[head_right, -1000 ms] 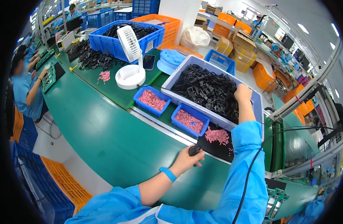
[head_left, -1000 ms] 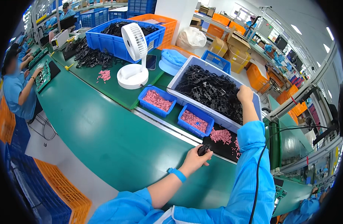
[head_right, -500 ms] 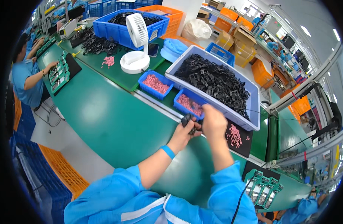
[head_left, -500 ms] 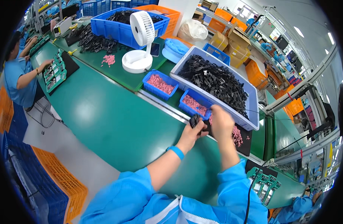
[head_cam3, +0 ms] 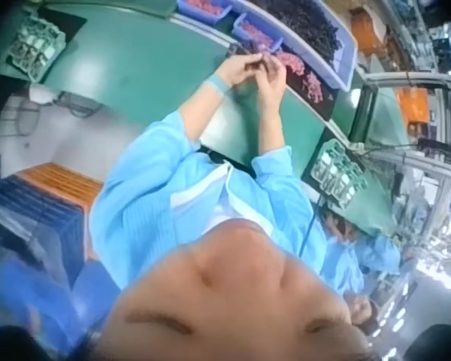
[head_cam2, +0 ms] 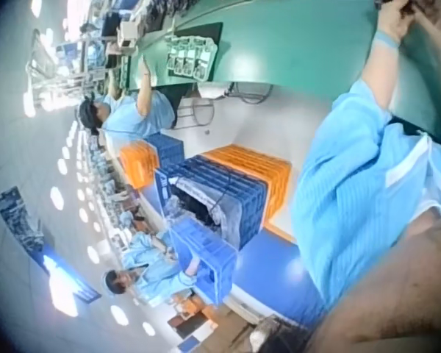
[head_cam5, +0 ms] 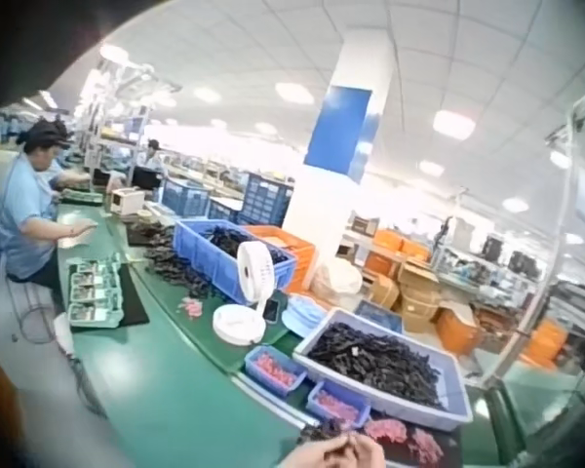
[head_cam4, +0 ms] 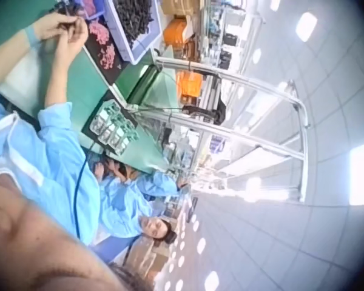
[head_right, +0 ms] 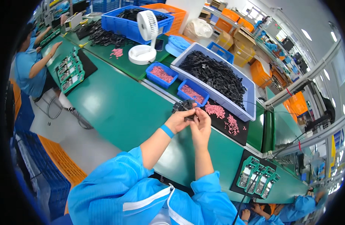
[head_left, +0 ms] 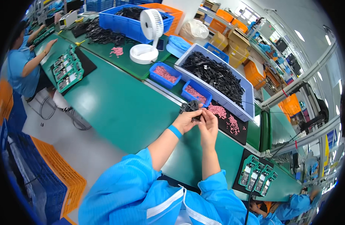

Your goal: Assembling electronic components onto circuit boards and into housings at a factory workstation.

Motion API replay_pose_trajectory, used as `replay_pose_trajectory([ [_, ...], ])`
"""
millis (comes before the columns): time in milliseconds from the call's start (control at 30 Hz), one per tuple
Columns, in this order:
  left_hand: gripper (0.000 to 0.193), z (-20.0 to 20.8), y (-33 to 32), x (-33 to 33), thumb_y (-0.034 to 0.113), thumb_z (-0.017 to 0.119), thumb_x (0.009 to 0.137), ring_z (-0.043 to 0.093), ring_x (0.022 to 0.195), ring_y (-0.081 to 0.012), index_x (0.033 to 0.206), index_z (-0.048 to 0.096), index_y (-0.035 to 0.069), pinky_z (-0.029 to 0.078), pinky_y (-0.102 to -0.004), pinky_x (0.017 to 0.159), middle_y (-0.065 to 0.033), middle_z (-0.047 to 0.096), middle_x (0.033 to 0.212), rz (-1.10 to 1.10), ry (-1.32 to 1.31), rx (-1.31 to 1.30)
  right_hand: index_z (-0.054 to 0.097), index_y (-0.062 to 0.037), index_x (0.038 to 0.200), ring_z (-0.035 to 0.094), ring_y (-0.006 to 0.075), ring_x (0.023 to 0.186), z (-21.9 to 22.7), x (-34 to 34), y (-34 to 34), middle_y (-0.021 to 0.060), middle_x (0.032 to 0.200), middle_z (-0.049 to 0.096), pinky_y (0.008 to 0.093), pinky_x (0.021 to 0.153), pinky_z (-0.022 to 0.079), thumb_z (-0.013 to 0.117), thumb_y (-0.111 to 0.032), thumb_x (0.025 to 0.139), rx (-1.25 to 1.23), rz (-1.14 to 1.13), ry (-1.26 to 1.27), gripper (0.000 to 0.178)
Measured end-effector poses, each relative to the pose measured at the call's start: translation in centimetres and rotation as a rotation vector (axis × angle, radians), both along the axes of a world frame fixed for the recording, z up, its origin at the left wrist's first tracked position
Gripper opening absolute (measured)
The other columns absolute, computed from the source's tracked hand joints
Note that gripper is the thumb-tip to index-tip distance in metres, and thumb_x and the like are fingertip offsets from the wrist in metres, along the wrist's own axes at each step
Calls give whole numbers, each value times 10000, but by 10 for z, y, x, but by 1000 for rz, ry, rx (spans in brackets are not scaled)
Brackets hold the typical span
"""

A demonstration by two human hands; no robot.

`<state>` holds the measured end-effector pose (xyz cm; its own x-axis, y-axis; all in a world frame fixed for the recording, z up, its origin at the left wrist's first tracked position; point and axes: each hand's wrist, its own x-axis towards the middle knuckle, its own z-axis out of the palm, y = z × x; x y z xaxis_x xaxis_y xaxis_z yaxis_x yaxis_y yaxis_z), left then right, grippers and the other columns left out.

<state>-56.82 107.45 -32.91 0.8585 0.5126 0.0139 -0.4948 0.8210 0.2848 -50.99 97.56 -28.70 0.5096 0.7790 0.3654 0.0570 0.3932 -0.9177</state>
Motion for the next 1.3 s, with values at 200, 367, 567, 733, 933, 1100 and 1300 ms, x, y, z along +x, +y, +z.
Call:
replay_pose_trajectory([
  [200, 326, 19, -1, -50, -65, 581, 810, 628, 981, -217, 1103, 539, 73, 557, -339, 706, -71, 629, 1029, 155, 10, 124, 486, 19, 1179, 522, 261, 1162, 24, -36, -15, 160, 1288, 473, 370, 921, 489, 541, 50, 870, 168, -55, -156, 316],
  [367, 284, 38, 66, -186, -110, 579, 731, 635, 855, -230, 969, 559, 43, 547, -343, 679, -99, 609, 938, 646, 201, 287, 573, -15, 1030, 549, 166, 980, -11, -72, -16, 132, 1231, 460, 297, 748, 535, 538, 61, 829, -114, -80, -387, 217],
  [567, 351, -8, 153, -400, -106, 602, 758, 641, 712, -245, 1053, 520, 66, 546, -338, 689, -130, 616, 793, 1504, 219, -28, 644, -19, 862, 593, 161, 747, -36, -107, -3, 126, 1063, 580, 246, 588, 477, 613, 11, 771, -341, -17, -695, 100],
  [733, 290, -28, 181, -476, -160, 530, 778, 623, 804, -331, 1014, 480, -1, 574, -398, 756, -155, 537, 951, 1579, 282, -297, 644, -23, 836, 602, 192, 771, -42, -105, -1, 128, 1047, 580, 260, 597, 487, 617, 9, 761, -335, -25, -793, 86],
  [933, 201, -22, 205, -479, -162, 518, 787, 567, 871, -268, 923, 490, -16, 573, -423, 808, -55, 518, 954, 1402, 394, -323, 643, -25, 831, 601, 193, 767, -39, -107, -1, 128, 1036, 585, 260, 590, 488, 618, 6, 759, -344, -30, -788, 82],
  [1100, 222, 4, 211, -465, -171, 517, 774, 574, 810, -271, 927, 492, -13, 586, -435, 769, -64, 509, 954, 1410, 471, -288, 641, -24, 831, 599, 186, 757, -37, -105, -1, 128, 1037, 585, 257, 584, 486, 615, 10, 760, -349, -37, -784, 83],
  [1300, 234, 7, 210, -463, -177, 497, 769, 589, 751, -270, 935, 497, -13, 578, -455, 779, -78, 515, 917, 1459, 551, -345, 640, -21, 833, 594, 174, 750, -40, -106, 0, 126, 1037, 583, 254, 584, 481, 608, 18, 762, -348, -25, -768, 87],
])
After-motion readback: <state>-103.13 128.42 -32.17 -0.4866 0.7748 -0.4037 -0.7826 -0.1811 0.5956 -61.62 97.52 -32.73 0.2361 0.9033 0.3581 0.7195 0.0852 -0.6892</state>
